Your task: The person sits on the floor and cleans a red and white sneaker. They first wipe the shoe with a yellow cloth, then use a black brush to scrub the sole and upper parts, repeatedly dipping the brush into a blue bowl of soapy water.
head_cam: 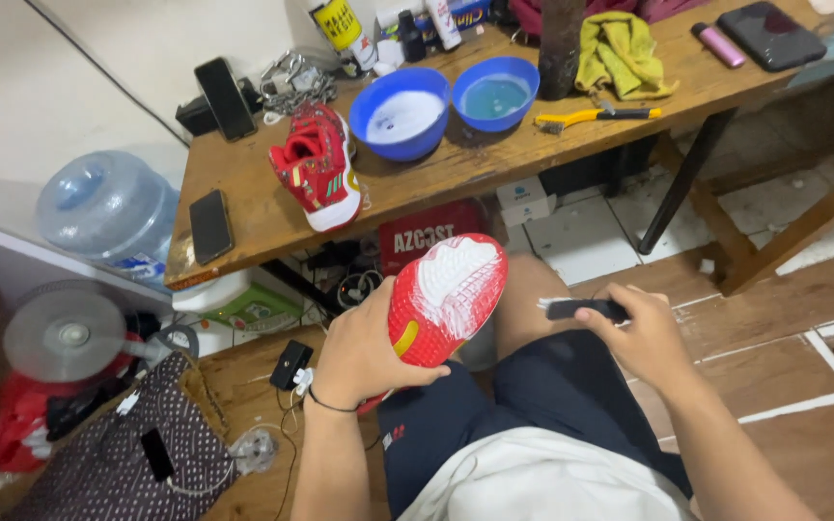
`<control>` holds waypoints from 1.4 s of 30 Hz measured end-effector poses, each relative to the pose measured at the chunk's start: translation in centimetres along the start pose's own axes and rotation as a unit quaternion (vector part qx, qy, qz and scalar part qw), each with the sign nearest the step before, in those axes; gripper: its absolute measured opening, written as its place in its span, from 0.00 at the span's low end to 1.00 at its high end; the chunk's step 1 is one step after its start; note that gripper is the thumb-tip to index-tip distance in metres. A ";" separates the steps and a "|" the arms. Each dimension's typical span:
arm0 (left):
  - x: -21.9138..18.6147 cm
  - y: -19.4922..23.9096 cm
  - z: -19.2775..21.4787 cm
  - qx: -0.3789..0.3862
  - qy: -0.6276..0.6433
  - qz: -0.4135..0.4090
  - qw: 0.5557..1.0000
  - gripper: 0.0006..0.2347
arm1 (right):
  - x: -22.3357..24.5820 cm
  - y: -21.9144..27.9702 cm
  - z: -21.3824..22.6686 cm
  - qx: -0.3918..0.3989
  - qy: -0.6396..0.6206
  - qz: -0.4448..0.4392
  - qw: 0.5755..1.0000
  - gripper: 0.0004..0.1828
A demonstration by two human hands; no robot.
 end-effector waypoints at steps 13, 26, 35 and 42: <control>-8.8 -3.7 2.2 -0.030 0.049 0.030 0.998 0.48 | 15.1 -0.7 0.7 -0.233 -0.182 0.297 0.908 0.40; -7.0 -2.9 2.3 -0.079 0.031 0.029 0.996 0.47 | 16.8 -1.0 1.9 -0.232 -0.140 0.359 0.893 0.42; -4.0 -3.3 2.1 -0.084 -0.014 0.047 0.995 0.48 | 12.1 -4.0 3.1 -0.126 -0.019 0.188 0.974 0.26; -2.7 -6.4 -2.3 -0.096 -0.268 -0.026 0.958 0.53 | 12.7 -6.2 3.7 0.049 0.189 0.050 0.980 0.34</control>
Point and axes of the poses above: each hand's wrist, its own y-axis away from the middle knuckle, its own z-axis out of the back of the hand, x = y × z, the point moved 9 cm from there along -y, towards the middle knuckle, and after that the axes turned 6 degrees about z, right-handed, at the moved point
